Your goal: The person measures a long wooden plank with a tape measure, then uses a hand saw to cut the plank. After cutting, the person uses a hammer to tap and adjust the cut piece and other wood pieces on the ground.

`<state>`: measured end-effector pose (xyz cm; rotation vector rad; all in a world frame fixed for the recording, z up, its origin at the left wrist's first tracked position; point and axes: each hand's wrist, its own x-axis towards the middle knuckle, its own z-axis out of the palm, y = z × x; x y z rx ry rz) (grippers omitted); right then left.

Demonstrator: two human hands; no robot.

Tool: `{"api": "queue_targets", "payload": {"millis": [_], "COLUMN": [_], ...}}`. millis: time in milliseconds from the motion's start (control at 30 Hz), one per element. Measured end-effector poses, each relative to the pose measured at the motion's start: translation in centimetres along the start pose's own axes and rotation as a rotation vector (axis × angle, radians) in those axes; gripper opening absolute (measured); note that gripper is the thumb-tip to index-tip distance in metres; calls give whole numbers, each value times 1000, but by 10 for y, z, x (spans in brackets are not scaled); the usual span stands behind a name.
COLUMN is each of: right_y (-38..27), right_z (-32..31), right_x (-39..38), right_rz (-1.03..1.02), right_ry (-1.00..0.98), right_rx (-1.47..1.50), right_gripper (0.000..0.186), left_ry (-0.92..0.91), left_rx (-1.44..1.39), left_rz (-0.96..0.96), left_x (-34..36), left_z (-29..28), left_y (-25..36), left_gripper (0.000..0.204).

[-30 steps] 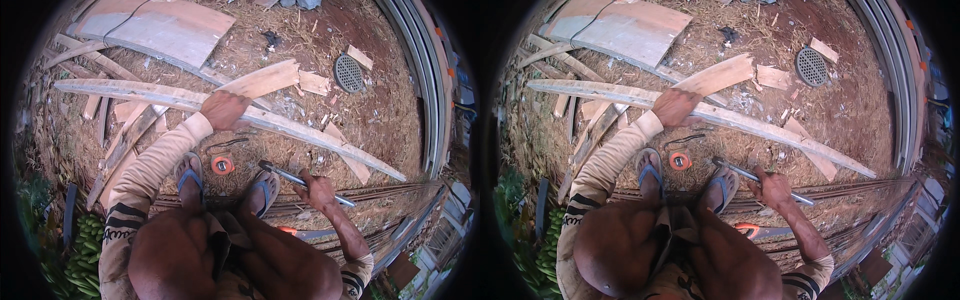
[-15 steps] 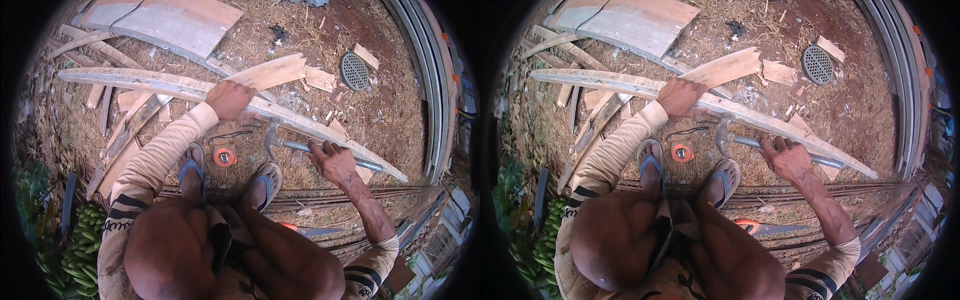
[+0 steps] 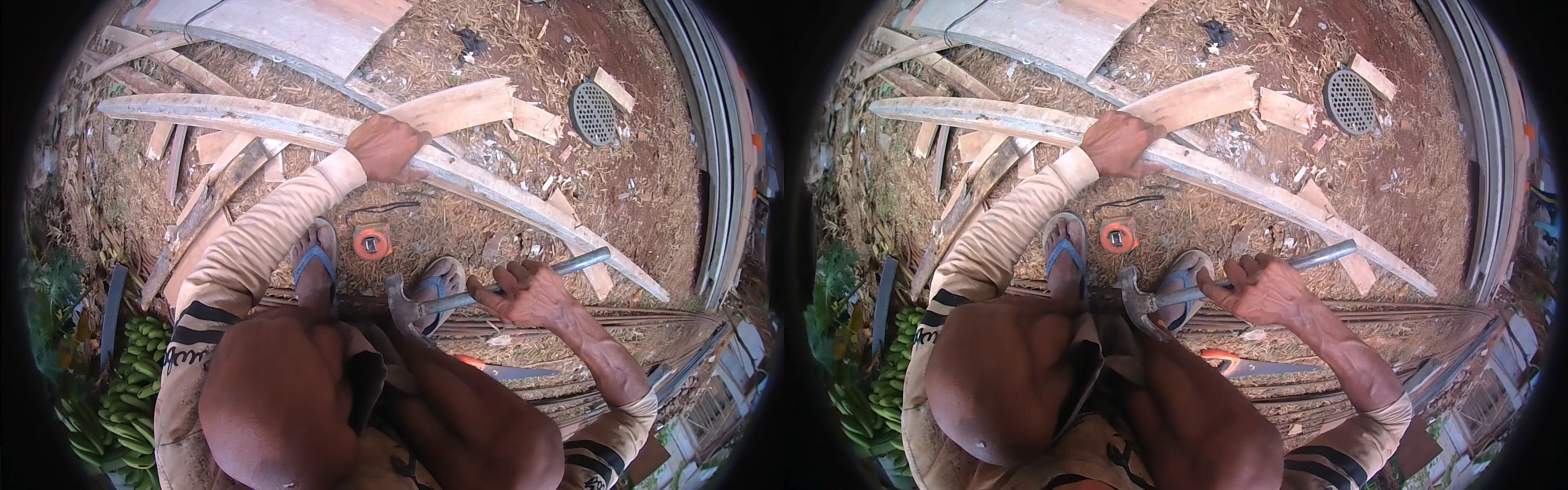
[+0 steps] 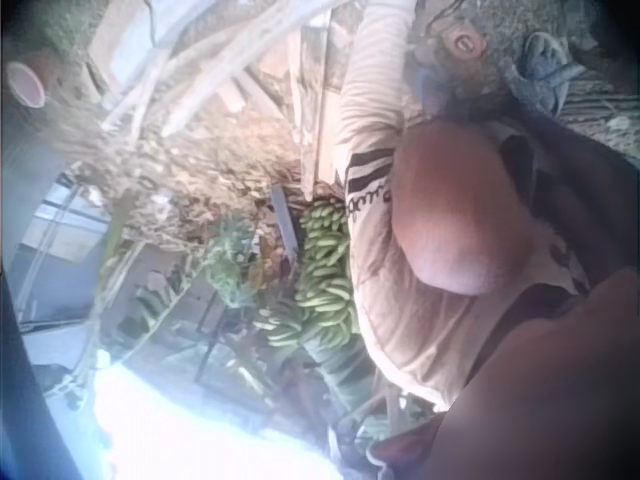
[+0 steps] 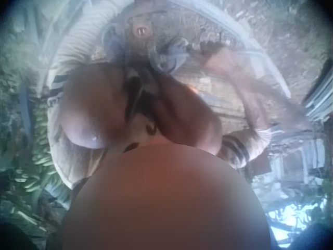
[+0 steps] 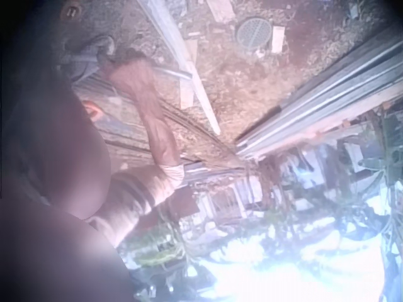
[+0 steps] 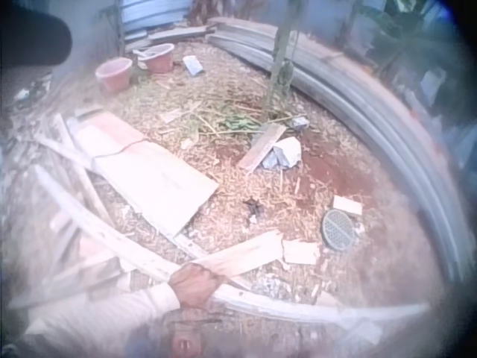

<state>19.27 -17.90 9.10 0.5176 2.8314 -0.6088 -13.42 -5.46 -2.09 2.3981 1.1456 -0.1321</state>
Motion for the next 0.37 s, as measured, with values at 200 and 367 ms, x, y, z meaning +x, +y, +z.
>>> {"api": "queue_targets", "payload": {"millis": [200,367], "right_y": [21,10], "right_z": [4,6], "right_x": [7,-1], "right_rz": [426,63], "right_ry": [-16,1], "right_rx": [-87,-119], "right_gripper": [43,40], "left_ry": [12,-102], "left_rx": [7,-14], "left_rz": [-32,-40], "left_x": [16,17], "left_z": [-13,-7], "left_y": [-8,-5], "left_gripper": [56,63]}}
